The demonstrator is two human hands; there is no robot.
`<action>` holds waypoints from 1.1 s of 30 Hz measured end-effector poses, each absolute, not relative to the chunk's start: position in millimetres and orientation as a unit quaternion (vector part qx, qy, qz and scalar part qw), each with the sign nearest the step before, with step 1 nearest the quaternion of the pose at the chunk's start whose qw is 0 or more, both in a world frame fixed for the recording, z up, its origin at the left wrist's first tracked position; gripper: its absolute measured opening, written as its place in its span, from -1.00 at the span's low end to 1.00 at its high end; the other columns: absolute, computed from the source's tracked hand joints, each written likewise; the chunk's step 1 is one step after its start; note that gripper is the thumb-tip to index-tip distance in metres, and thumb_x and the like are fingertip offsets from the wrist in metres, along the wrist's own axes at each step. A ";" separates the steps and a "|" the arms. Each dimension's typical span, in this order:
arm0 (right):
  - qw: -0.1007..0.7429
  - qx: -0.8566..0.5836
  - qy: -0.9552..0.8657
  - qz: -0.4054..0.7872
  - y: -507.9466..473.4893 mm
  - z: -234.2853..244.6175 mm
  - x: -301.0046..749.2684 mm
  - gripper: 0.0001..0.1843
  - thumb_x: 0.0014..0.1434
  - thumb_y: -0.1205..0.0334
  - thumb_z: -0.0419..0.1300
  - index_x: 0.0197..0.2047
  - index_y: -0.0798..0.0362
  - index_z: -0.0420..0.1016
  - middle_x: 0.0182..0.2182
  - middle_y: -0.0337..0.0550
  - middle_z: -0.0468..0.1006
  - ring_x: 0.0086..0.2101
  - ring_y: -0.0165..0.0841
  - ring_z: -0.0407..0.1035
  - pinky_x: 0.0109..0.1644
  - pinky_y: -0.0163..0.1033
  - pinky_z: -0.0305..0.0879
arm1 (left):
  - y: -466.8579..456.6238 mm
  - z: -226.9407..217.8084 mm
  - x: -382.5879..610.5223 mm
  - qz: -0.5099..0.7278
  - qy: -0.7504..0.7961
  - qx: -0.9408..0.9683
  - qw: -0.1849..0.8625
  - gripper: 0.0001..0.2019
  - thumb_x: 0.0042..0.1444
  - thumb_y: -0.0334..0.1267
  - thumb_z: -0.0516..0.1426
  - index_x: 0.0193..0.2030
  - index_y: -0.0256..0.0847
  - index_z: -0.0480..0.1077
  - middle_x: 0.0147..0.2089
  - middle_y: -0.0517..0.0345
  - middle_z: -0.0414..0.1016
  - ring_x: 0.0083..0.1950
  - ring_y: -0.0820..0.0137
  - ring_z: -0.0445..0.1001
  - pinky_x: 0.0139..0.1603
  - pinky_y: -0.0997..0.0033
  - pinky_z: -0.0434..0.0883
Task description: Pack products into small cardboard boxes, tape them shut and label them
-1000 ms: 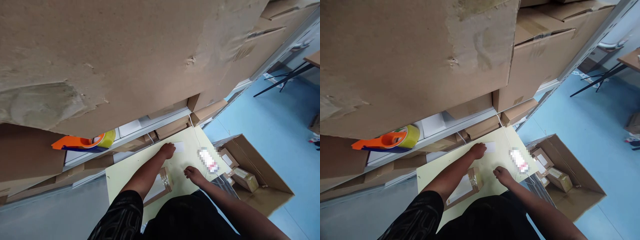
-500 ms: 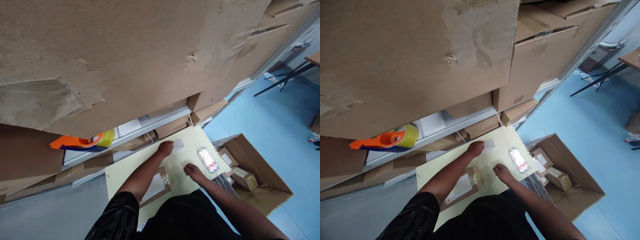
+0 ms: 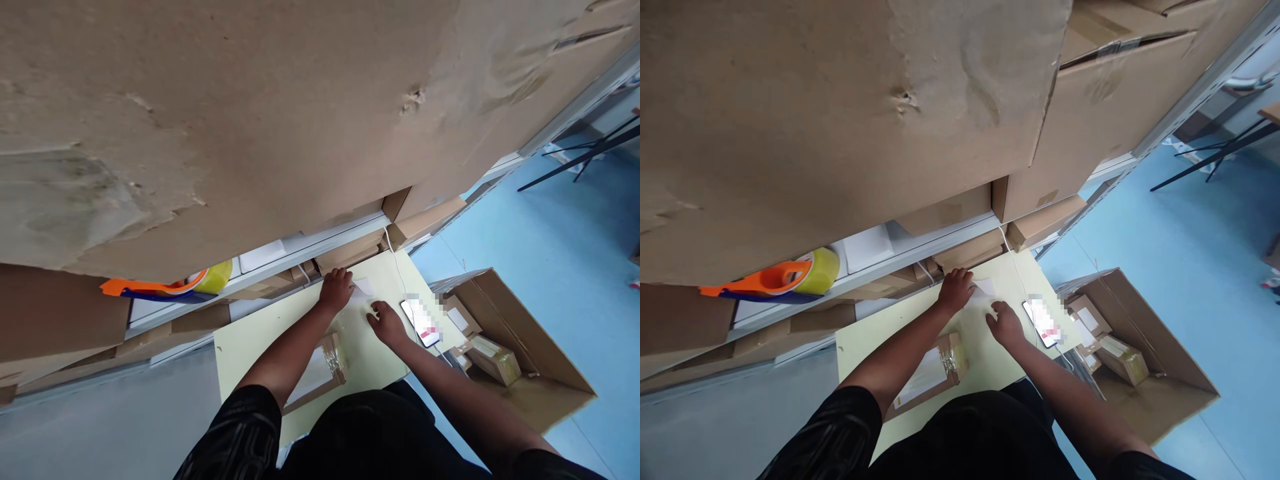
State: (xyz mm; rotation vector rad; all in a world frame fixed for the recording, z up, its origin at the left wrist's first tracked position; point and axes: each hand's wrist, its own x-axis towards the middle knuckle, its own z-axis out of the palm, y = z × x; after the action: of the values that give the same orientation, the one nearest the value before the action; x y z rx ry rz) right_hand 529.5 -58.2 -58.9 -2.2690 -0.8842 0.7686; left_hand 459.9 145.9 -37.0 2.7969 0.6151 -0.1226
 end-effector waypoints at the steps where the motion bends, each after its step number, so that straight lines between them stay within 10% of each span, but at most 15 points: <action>1: 0.285 -0.858 -0.334 0.268 -51.8 -59.9 532.3 -0.73 0.23 0.16 0.16 -0.02 0.04 0.44 -0.11 -0.04 0.54 -0.24 -0.26 0.48 -0.15 -0.19 0.36 | 144.8 -37.8 462.6 -0.038 0.252 0.956 0.145 -0.69 0.24 -0.14 0.21 0.06 -0.20 0.39 0.04 -0.11 0.43 0.14 0.05 0.36 0.13 0.09 0.33; 7: 0.284 -0.880 -0.344 0.166 -10.9 -61.6 552.9 -0.46 0.18 0.10 0.25 0.19 0.09 0.33 0.00 0.09 0.47 -0.01 -0.08 0.41 0.03 -0.02 0.42 | 139.1 -53.5 469.9 0.031 0.364 0.893 0.262 -0.24 0.14 -0.10 0.31 0.39 -0.20 0.10 0.20 -0.15 0.34 0.16 0.09 0.43 0.09 0.15 0.44; 14: 0.326 -0.849 -0.383 0.160 9.6 -47.1 568.1 -0.45 0.19 0.10 0.23 0.22 0.04 0.34 0.03 0.06 0.47 0.01 -0.11 0.42 0.05 -0.05 0.41 | 139.6 -58.8 468.8 0.093 0.215 0.896 0.378 -0.31 0.13 -0.55 0.09 0.41 -0.10 0.16 0.31 -0.08 0.32 0.30 0.17 0.37 0.28 0.07 0.42; 24: 0.305 -0.886 -0.270 0.221 -0.9 -32.7 567.9 -0.81 0.33 0.08 0.05 -0.24 -0.03 0.39 -0.44 -0.24 0.51 -0.42 -0.30 0.39 -0.35 -0.26 0.12 | 123.2 -63.7 479.6 0.127 0.182 0.842 0.492 -0.18 0.26 -0.36 0.13 0.56 0.00 -0.18 0.52 -0.15 0.07 0.16 0.28 0.51 0.12 0.18 0.55; 33: 0.249 -0.907 -0.280 0.191 1.1 -26.4 573.6 -0.69 0.27 0.05 0.17 0.01 0.01 0.39 -0.15 -0.05 0.59 -0.25 -0.22 0.47 -0.29 -0.23 0.20 | 119.4 -50.3 479.0 0.075 0.179 0.862 0.468 -0.24 0.24 -0.47 0.04 0.53 0.01 -0.06 0.44 0.02 0.27 0.13 0.33 0.53 0.24 0.19 0.48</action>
State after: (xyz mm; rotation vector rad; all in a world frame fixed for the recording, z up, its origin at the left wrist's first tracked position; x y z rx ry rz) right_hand 573.6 1.1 -26.4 -2.4707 -0.7626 0.5195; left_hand 479.0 119.4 -50.3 2.1139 0.4395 0.1847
